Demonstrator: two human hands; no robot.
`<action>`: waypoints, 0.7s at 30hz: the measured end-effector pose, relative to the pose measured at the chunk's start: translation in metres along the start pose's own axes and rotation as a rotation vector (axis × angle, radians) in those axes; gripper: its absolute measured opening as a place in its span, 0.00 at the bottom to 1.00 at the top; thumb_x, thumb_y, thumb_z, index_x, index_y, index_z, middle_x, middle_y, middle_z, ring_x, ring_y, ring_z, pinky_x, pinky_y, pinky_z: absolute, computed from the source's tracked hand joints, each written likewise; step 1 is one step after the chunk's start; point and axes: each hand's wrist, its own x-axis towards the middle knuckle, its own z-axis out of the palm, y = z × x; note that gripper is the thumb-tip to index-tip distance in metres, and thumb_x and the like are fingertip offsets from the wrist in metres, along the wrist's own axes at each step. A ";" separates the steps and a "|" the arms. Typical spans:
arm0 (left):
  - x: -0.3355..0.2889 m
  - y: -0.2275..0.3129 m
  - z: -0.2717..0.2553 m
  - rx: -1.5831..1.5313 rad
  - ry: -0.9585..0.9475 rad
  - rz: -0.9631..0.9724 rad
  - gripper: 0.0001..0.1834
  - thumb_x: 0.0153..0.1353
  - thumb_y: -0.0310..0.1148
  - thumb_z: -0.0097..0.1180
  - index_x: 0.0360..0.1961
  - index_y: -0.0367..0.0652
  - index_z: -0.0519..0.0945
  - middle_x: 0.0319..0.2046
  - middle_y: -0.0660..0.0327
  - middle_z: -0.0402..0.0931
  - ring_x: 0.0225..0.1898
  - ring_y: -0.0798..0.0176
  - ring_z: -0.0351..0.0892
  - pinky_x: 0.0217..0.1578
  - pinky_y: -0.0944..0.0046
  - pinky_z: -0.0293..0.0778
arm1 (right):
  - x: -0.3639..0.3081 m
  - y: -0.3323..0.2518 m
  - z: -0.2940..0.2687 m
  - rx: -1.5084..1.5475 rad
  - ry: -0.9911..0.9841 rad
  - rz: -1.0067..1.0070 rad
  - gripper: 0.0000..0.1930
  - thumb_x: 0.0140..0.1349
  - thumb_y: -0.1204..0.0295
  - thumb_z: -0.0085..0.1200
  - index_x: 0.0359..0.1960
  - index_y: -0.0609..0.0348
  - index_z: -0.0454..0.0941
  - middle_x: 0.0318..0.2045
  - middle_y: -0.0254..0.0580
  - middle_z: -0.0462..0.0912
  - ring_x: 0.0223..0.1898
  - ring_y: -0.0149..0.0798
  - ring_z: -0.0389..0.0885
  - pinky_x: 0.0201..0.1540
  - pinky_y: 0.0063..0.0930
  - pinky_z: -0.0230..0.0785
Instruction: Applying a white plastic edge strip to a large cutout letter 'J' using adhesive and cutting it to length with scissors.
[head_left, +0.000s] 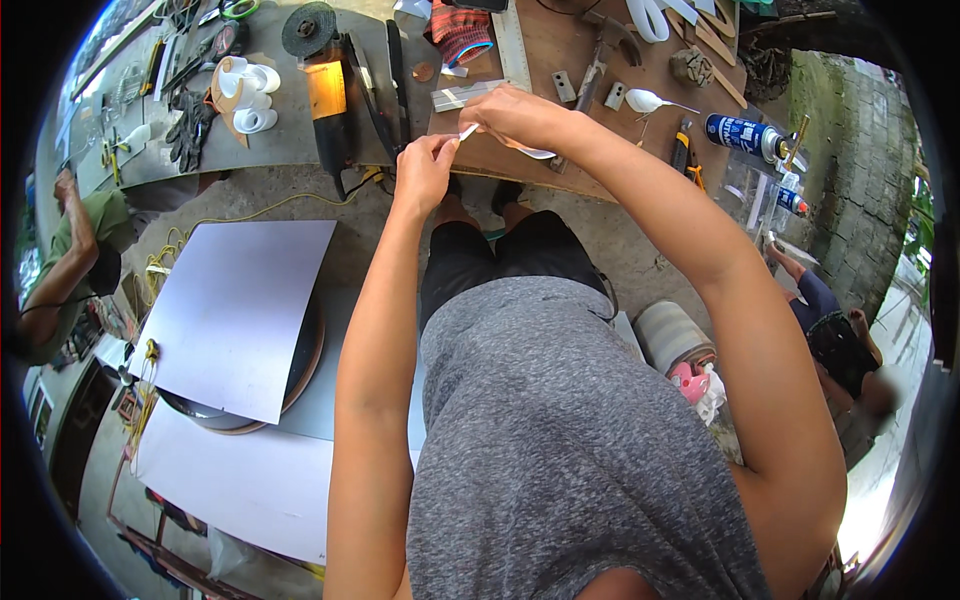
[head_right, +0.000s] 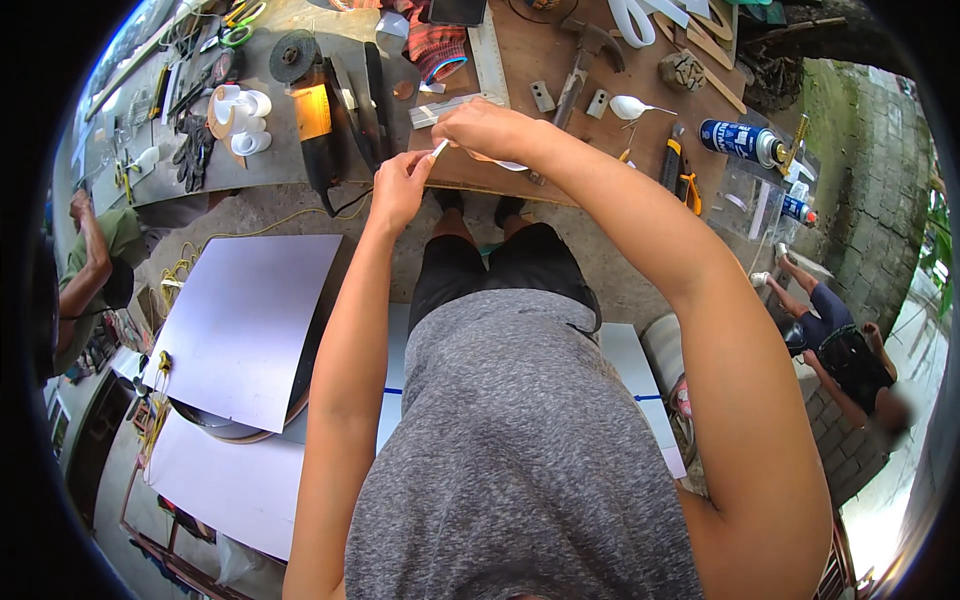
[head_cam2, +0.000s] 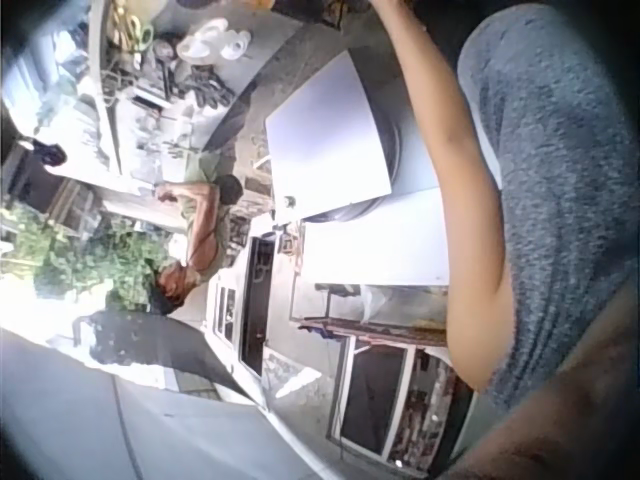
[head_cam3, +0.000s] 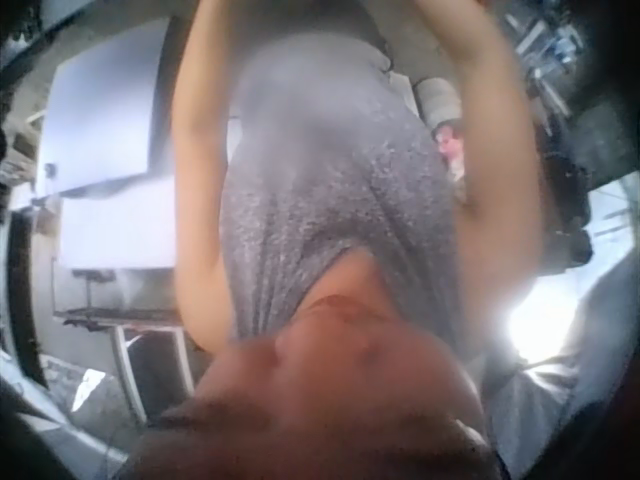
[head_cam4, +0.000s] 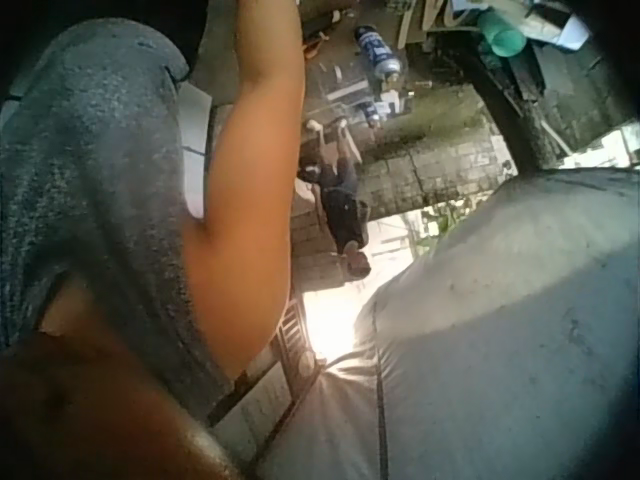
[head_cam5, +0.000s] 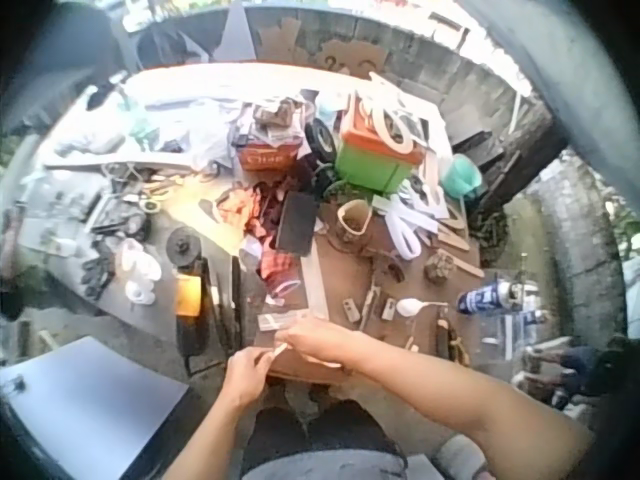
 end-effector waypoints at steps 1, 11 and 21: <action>0.000 0.001 0.000 0.000 -0.001 -0.001 0.16 0.66 0.38 0.58 0.46 0.36 0.85 0.36 0.43 0.84 0.38 0.48 0.85 0.42 0.56 0.76 | 0.000 -0.001 -0.001 0.006 0.001 0.013 0.10 0.57 0.79 0.54 0.40 0.62 0.82 0.33 0.51 0.84 0.39 0.55 0.83 0.43 0.42 0.73; 0.001 -0.001 0.000 0.023 -0.022 0.003 0.17 0.67 0.38 0.57 0.48 0.35 0.84 0.37 0.46 0.85 0.39 0.54 0.86 0.43 0.58 0.77 | 0.005 0.004 0.002 -0.060 -0.020 -0.033 0.13 0.50 0.78 0.58 0.40 0.63 0.82 0.36 0.49 0.85 0.45 0.55 0.82 0.47 0.42 0.74; 0.002 -0.002 -0.001 0.011 -0.036 -0.010 0.17 0.68 0.38 0.57 0.49 0.35 0.84 0.37 0.47 0.85 0.39 0.55 0.86 0.43 0.59 0.76 | 0.005 0.008 0.006 -0.072 -0.001 -0.055 0.13 0.49 0.78 0.59 0.39 0.63 0.82 0.37 0.50 0.85 0.45 0.55 0.82 0.47 0.41 0.75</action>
